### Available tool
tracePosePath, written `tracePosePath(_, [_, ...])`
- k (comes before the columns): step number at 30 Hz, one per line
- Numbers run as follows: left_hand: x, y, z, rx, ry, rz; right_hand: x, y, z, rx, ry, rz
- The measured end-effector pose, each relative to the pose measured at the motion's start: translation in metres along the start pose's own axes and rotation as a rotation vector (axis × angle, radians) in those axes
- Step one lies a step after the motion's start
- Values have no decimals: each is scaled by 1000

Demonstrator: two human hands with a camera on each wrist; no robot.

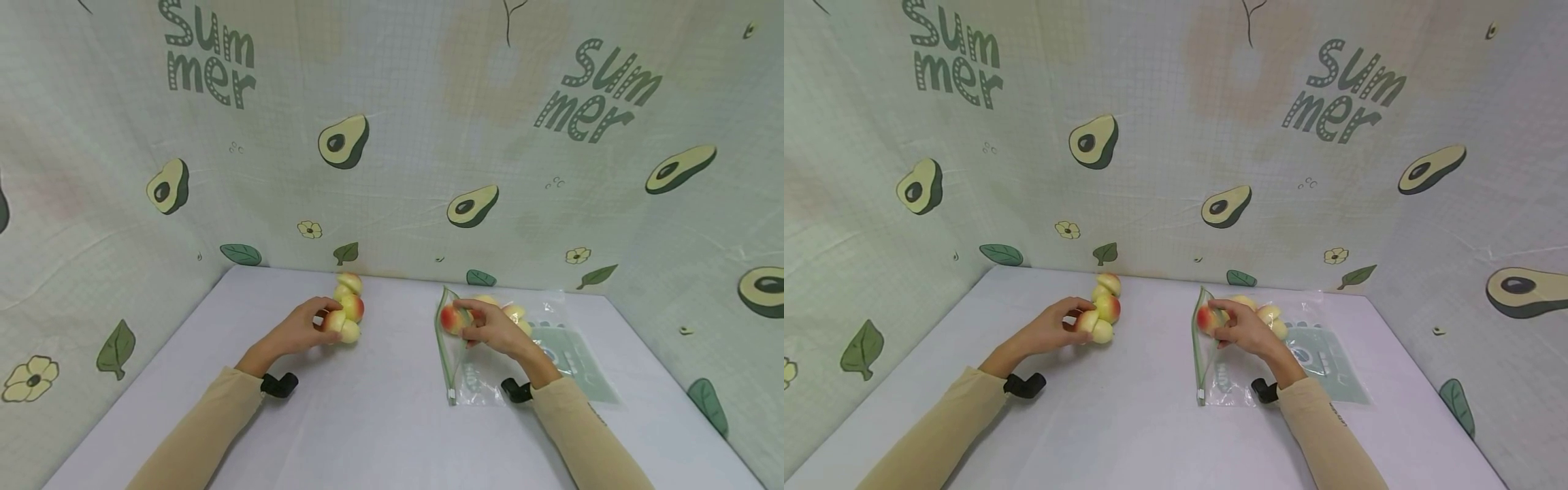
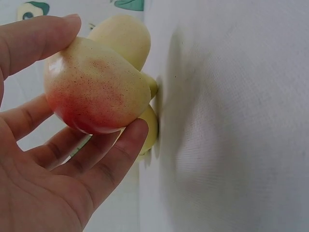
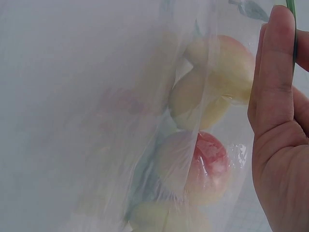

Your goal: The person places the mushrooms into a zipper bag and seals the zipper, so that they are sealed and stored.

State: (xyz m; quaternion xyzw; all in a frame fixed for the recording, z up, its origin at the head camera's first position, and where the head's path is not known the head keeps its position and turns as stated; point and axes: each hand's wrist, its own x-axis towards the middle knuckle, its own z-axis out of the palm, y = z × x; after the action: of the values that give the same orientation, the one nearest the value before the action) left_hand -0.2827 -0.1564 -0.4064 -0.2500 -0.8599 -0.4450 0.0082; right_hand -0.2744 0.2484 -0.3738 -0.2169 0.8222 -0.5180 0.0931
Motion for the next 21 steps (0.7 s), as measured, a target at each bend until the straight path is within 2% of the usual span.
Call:
tracePosePath(9, [0, 5, 3, 4, -11, 7, 0, 0, 0, 0, 0, 8])
tracePosePath(13, [0, 9, 6, 2, -17, 24, 0, 1, 0, 3, -4, 9])
tracePosePath(14, [-2, 17, 6, -3, -22, 24, 0, 2, 0, 3, -5, 8])
tracePosePath(17, [-2, 19, 8, 0, -21, 30, 0, 2, 0, 2, -6, 8])
tracePosePath(20, [-2, 20, 11, -2, -18, 33, 0, 3, 0, 1, -5, 6])
tracePosePath(21, [0, 14, 13, 1, -14, 43, 0, 2, 0, 3, -6, 6])
